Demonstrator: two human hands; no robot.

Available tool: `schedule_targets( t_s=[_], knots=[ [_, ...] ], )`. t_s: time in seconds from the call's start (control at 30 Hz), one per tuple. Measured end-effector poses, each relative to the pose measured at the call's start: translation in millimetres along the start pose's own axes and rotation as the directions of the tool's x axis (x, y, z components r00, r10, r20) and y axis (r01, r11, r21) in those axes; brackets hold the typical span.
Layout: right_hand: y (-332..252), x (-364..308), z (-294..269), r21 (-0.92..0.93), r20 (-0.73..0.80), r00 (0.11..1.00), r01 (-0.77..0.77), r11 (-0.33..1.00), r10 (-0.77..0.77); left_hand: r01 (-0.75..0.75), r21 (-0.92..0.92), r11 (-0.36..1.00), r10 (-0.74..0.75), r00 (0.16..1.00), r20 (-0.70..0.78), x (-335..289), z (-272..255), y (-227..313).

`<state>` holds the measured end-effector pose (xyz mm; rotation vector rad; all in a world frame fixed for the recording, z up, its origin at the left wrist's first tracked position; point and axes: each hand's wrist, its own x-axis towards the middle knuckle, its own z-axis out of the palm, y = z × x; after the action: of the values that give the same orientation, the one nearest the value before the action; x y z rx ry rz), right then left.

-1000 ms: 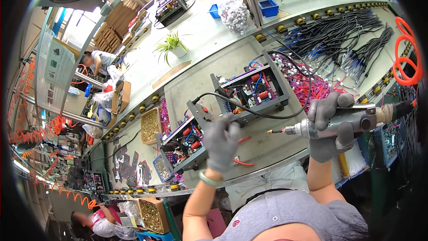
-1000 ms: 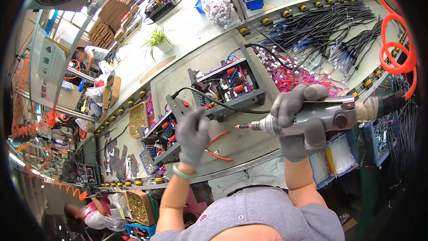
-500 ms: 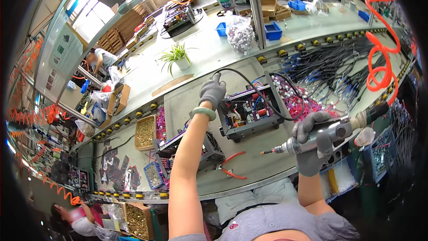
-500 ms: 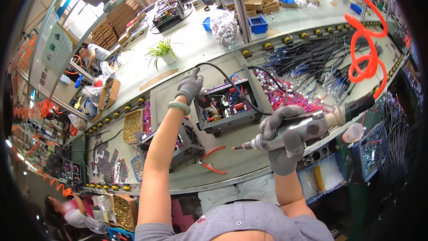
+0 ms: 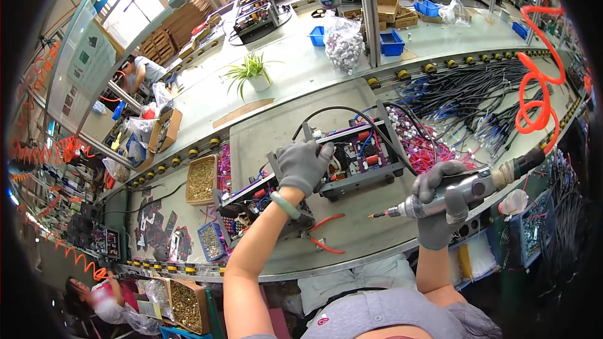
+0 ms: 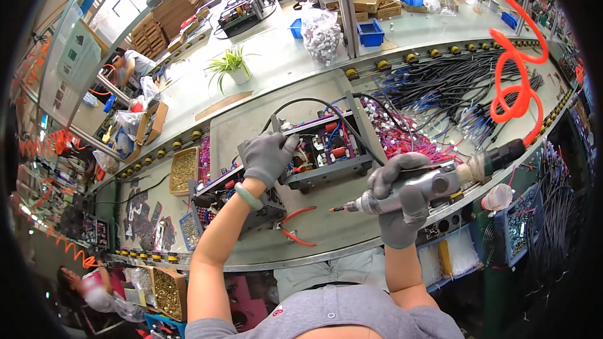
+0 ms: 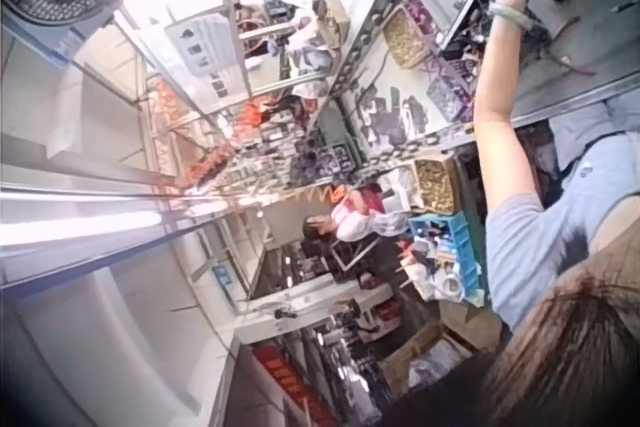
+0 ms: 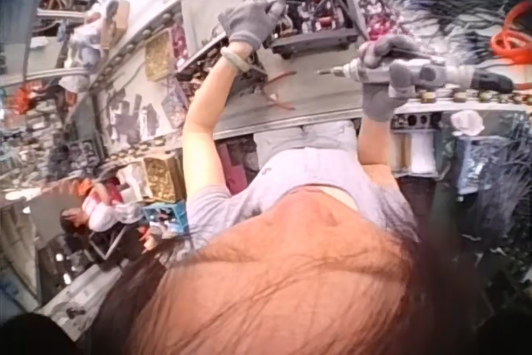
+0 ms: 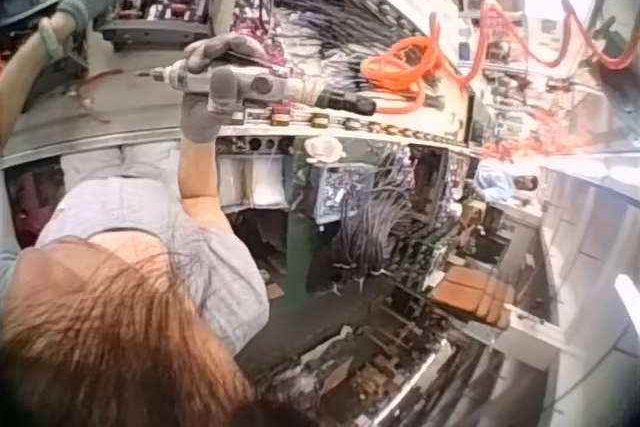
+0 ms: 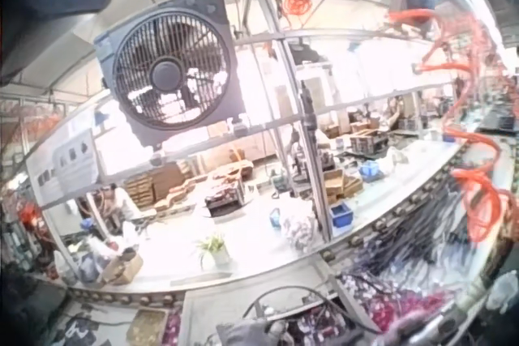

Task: The person assembles electronic devices at a factory workstation. They connect wires to circuit boards, use a pneumatic screwdriver to secure components, and handle various small parts and tools. The person works on multiple units, moving them between assembly stages.

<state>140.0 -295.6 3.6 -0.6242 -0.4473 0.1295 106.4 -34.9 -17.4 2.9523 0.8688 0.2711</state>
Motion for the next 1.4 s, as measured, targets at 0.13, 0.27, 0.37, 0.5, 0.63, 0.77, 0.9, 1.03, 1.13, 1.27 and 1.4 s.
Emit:
schedule_targets(
  t_s=[0.13,0.27,0.37,0.5,0.63,0.77,0.9,1.03,1.13,1.27,1.4],
  knots=[
    [2.2,-6.0,6.3,0.009,0.023,0.999,-0.038,0.999,0.038,0.088,-0.131,0.987,-0.098,0.993,-0.069,8.6,11.2,6.6],
    [2.1,-10.2,7.5,0.006,0.008,0.999,-0.035,0.999,0.035,0.182,-0.440,0.879,-0.201,0.980,0.005,6.0,26.5,-1.1],
    [0.2,-11.3,9.4,0.013,0.002,0.999,-0.037,0.999,0.037,0.253,-0.558,0.791,-0.160,0.965,0.210,5.3,6.3,-2.0],
    [-1.8,-14.0,10.4,0.016,0.022,0.999,-0.041,0.999,0.041,-0.073,-0.363,0.929,0.068,0.997,-0.026,3.5,14.7,-21.0],
    [-6.8,-14.2,6.9,0.025,-0.005,0.999,-0.045,0.999,0.046,-0.431,0.027,0.902,0.424,0.873,-0.240,11.1,5.9,-22.0],
    [-4.3,-15.9,4.0,0.060,-0.035,0.997,-0.068,0.996,0.070,-0.523,0.264,0.811,0.574,0.800,-0.178,27.4,13.6,-12.3],
    [-7.9,-16.5,2.7,0.066,0.008,0.998,-0.065,0.996,0.065,-0.433,0.425,0.795,0.523,0.844,-0.120,25.6,16.4,-7.4],
    [-14.0,-15.8,-7.8,0.038,-0.069,0.996,-0.052,0.998,0.054,-0.448,0.383,0.808,0.479,0.878,0.018,1.5,-9.1,0.7],
    [-10.5,-14.7,-7.6,0.069,-0.113,0.991,-0.057,0.996,0.065,-0.462,0.095,0.882,0.464,0.886,0.009,-4.3,-29.3,4.2],
    [-3.4,-14.6,2.8,0.110,-0.081,0.988,-0.125,0.986,0.135,-0.491,-0.314,0.813,0.504,0.863,-0.046,26.3,-7.2,-5.9],
    [-4.0,-19.4,-12.6,0.109,-0.008,0.991,-0.130,0.986,0.132,-0.429,-0.477,0.767,0.491,0.871,0.007,41.2,-3.7,-4.0]
  ],
)
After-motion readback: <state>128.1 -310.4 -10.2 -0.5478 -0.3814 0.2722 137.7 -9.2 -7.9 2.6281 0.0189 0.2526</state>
